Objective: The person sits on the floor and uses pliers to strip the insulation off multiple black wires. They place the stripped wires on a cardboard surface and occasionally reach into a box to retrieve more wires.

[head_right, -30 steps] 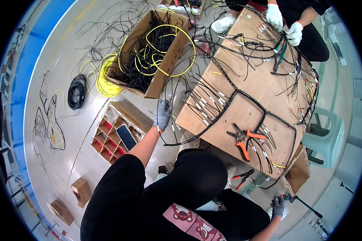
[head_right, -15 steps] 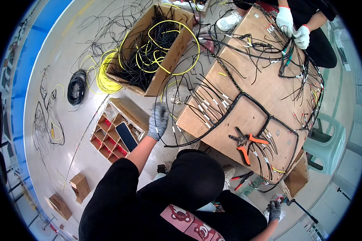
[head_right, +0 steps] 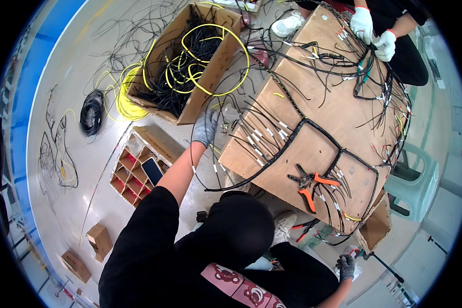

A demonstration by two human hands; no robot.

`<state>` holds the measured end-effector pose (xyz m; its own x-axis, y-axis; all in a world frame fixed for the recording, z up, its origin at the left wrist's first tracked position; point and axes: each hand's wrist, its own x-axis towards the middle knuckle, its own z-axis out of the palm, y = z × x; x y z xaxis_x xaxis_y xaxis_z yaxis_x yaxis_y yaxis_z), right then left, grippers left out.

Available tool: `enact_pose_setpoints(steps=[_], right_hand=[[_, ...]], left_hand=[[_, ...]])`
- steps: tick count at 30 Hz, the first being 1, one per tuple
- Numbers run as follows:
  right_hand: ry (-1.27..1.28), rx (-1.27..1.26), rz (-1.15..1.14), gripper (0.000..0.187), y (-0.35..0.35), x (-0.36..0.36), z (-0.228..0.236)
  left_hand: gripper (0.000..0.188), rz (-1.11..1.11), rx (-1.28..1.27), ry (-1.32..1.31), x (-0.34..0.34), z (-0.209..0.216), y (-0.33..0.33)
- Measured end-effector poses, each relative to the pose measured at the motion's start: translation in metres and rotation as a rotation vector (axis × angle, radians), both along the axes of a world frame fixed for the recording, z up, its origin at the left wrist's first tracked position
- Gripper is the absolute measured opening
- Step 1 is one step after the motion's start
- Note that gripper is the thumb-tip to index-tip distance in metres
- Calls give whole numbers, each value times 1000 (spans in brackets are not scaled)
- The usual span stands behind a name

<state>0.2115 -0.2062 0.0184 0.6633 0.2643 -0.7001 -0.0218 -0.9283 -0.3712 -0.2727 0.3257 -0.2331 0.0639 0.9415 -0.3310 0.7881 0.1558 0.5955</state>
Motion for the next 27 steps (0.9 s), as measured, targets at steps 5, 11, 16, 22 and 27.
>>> enact_pose_setpoints(steps=[5, 11, 16, 22, 27], right_hand=[[1, -48, -4, 8, 11, -6, 1], [43, -58, -23, 10, 13, 2, -8], [76, -66, -20, 13, 25, 2, -8], [28, -74, -19, 13, 37, 5, -11], [57, -62, -9, 13, 37, 12, -11]], left_hand=[[28, -40, 179, -441, 32, -39, 79], [34, -595, 130, 294, 81, -61, 148], [29, -817, 340, 473, 108, -86, 164], [22, -588, 3, 398, 99, -45, 156], [25, -494, 77, 387, 77, -69, 164]])
